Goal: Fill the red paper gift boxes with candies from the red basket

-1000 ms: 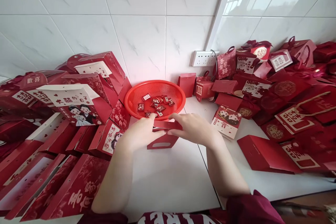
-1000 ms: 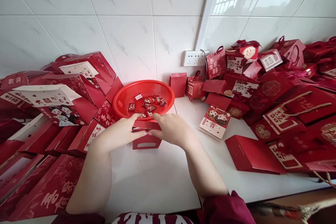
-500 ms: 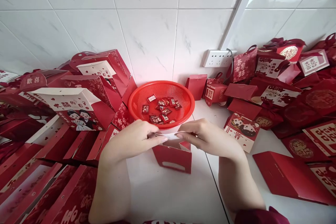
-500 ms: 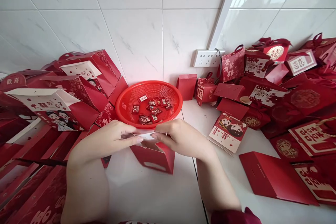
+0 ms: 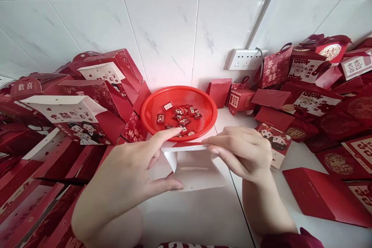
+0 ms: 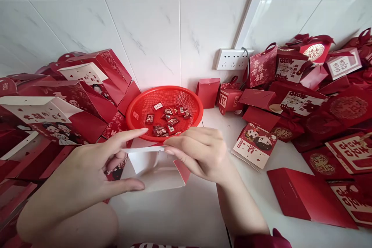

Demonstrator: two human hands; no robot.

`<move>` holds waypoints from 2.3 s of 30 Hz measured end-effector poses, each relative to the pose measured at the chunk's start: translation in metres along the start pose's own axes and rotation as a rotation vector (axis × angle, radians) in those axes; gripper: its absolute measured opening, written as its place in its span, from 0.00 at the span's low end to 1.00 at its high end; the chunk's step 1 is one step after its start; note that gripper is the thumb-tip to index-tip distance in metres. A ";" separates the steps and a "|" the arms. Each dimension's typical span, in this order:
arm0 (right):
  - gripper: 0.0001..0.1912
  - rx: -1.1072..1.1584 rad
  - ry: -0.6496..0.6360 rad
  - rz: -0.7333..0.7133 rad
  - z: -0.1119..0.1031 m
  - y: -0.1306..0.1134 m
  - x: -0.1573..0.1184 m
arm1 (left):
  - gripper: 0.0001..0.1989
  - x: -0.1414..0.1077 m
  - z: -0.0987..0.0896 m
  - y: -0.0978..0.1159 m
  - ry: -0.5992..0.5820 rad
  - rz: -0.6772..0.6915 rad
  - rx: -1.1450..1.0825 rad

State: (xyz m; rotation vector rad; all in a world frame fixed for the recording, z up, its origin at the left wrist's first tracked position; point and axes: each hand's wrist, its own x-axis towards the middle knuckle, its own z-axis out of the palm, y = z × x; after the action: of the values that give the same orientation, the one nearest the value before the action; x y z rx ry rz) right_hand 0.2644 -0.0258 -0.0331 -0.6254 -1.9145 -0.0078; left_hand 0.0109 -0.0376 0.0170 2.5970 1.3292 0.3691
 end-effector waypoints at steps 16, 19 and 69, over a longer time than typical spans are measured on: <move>0.08 -0.019 0.298 0.304 0.009 -0.005 0.002 | 0.23 0.023 0.011 0.010 0.314 0.398 -0.085; 0.09 -0.063 0.294 0.386 0.009 -0.003 0.001 | 0.21 0.025 0.010 0.010 0.237 0.310 -0.130; 0.07 -0.481 -0.179 0.193 -0.002 -0.037 -0.005 | 0.23 0.027 0.020 0.019 0.103 0.084 -0.210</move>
State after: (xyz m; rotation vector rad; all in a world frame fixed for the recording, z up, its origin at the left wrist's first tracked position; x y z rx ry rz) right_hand 0.2521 -0.0600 -0.0260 -1.1649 -2.0288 -0.3050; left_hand 0.0466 -0.0279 0.0074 2.4926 1.1451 0.6279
